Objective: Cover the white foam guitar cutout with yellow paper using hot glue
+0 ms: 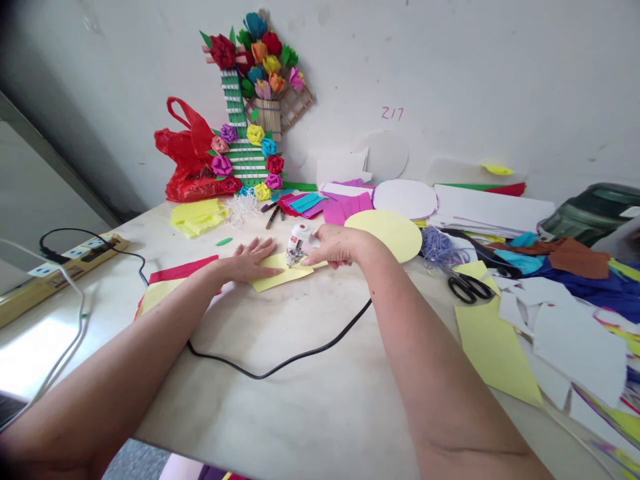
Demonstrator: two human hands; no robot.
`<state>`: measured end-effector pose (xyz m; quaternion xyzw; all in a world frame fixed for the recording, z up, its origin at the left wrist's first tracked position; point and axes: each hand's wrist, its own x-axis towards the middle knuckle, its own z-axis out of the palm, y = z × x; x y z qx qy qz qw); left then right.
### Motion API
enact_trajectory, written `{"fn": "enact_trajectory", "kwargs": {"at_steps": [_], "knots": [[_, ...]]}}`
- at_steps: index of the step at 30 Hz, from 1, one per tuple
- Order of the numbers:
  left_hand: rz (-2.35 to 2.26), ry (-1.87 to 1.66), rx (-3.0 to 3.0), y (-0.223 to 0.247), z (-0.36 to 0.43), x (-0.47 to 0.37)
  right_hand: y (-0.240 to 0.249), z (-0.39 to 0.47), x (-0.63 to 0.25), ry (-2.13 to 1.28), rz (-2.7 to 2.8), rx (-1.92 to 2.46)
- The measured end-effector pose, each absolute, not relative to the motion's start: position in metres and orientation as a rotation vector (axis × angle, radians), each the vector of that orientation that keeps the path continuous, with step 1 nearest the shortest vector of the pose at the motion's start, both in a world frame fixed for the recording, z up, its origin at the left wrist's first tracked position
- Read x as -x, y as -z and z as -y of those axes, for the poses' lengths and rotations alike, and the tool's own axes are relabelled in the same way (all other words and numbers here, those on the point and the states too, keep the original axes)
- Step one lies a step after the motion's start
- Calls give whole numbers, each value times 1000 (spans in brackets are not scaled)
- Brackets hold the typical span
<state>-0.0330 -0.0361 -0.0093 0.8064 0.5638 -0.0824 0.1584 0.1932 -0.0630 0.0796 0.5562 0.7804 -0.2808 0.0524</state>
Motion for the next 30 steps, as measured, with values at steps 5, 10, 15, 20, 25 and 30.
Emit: {"fn": "enact_trajectory", "kwargs": {"at_steps": [5,10,15,20,25,30], "knots": [[-1612,241,-2299,8,37,33,-75,57,-202,853,-2401,-1710],[-1599,221,-2316,10,36,34,-69,51,-210,869,-2418,-1727],[-1602,220,-2314,11,35,35,-68,53,-207,916,-2459,-1665],[-1602,212,-2323,14,33,36,-69,54,-204,909,-2461,-1665],[-1602,221,-2313,12,35,35,-73,58,-200,872,-2444,-1658],[-1598,232,-2307,10,35,34,-77,62,-197,860,-2422,-1640]]}}
